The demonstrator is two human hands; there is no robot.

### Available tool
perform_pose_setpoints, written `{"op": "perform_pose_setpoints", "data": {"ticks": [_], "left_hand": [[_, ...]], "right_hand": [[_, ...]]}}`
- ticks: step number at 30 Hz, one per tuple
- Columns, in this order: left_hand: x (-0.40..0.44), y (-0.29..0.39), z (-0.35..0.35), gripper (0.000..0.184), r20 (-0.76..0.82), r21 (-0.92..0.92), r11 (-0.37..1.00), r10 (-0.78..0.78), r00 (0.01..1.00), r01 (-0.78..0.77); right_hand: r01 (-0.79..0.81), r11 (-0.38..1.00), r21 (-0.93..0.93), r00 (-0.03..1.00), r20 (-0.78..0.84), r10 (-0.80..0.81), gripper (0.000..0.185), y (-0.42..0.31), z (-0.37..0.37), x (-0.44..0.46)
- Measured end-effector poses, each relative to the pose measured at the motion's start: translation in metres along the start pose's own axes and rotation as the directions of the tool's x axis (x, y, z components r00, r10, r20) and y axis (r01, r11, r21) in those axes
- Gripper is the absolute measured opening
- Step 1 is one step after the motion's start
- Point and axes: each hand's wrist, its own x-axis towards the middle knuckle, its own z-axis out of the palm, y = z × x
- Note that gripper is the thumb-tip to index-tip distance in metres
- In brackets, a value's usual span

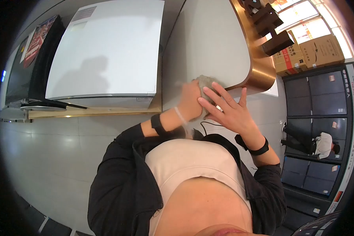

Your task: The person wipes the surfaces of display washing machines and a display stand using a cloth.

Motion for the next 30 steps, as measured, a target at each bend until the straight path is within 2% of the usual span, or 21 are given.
{"op": "perform_pose_setpoints", "data": {"ticks": [2,5,8,9,10,12,13,15,16,17,18,19,20,22,23,25,28,29,30], "left_hand": [[0.01,0.008,-0.01,0.022,0.019,0.141,0.981,0.135,0.991,-0.137],[0.017,0.021,-0.024,0.02,0.158,0.157,0.987,0.018,0.987,-0.043],[0.029,0.02,-0.041,0.022,0.203,-0.174,0.979,-0.073,0.977,0.11],[0.03,0.028,-0.048,0.022,0.18,-0.295,0.942,-0.111,0.977,0.162],[0.029,0.029,-0.043,0.025,0.055,-0.363,0.927,-0.078,0.995,0.093],[0.029,0.031,-0.027,0.033,-0.203,-0.469,0.88,-0.033,0.979,-0.068],[0.031,0.039,-0.026,0.045,-0.28,-0.284,0.942,0.099,0.955,-0.181],[0.032,0.039,-0.01,0.045,-0.334,-0.065,0.927,0.328,0.884,-0.369],[0.032,0.037,-0.005,0.044,-0.34,0.05,0.891,0.441,0.831,-0.452],[0.031,0.034,-0.003,0.044,-0.232,0.217,0.829,0.556,0.798,-0.515],[0.028,0.028,0.001,0.044,-0.144,0.21,0.854,0.508,0.849,-0.476],[0.025,0.02,0.007,0.045,-0.055,0.206,0.877,0.453,0.89,-0.433],[0.021,0.011,0.013,0.046,0.035,0.206,0.899,0.389,0.921,-0.388],[0.015,-0.016,0.023,0.045,0.067,0.241,0.917,0.312,0.948,-0.319],[0.012,-0.029,0.027,0.045,0.084,0.259,0.923,0.272,0.959,-0.285],[0.006,-0.049,0.035,0.046,0.005,0.148,0.94,0.31,0.951,-0.307],[-0.002,-0.067,0.041,0.045,-0.043,0.03,0.965,0.26,0.965,-0.259],[-0.005,-0.072,0.042,0.045,-0.046,-0.003,0.974,0.226,0.973,-0.226],[-0.007,-0.076,0.042,0.045,-0.04,-0.006,0.987,0.159,0.986,-0.159]], "right_hand": [[0.035,0.998,-0.048,0.995,-0.087,-0.039,0.055,0.009,0.001,-0.006],[0.011,0.988,0.153,0.987,-0.157,0.013,0.051,0.011,-0.002,-0.013],[-0.102,0.974,0.205,0.95,-0.27,0.156,0.042,0.028,-0.014,-0.014],[-0.185,0.953,0.238,0.885,-0.38,0.267,0.037,0.038,-0.026,-0.008],[-0.259,0.924,0.281,0.796,-0.48,0.369,0.032,0.049,-0.035,-0.002],[-0.316,0.765,0.561,0.509,-0.58,0.636,0.023,0.066,-0.033,0.004],[-0.26,0.757,0.6,0.473,-0.604,0.641,0.024,0.07,-0.031,0.01],[-0.14,0.734,0.664,0.401,-0.64,0.656,0.024,0.074,-0.028,0.022],[-0.241,0.809,0.536,0.53,-0.626,0.573,0.024,0.075,-0.029,0.021],[-0.314,0.869,0.382,0.652,-0.579,0.49,0.024,0.077,-0.032,0.018],[-0.356,0.91,0.211,0.761,-0.5,0.413,0.024,0.08,-0.033,0.016],[-0.386,0.901,0.199,0.803,-0.408,0.435,0.024,0.082,-0.029,0.012],[-0.388,0.885,0.258,0.792,-0.397,0.464,0.026,0.08,-0.029,0.012],[-0.392,0.84,0.376,0.769,-0.367,0.523,0.029,0.071,-0.032,0.011],[-0.418,0.834,0.361,0.774,-0.34,0.534,0.033,0.062,-0.035,0.012],[-0.469,0.822,0.325,0.781,-0.283,0.557,0.041,0.042,-0.039,0.021],[-0.489,0.872,0.04,0.844,-0.229,0.484,0.054,0.029,-0.024,0.028],[-0.493,0.87,0.0,0.845,-0.236,0.48,0.048,0.025,-0.016,0.03],[-0.494,0.865,-0.092,0.864,-0.161,0.477,0.045,0.019,-0.015,0.035]]}}
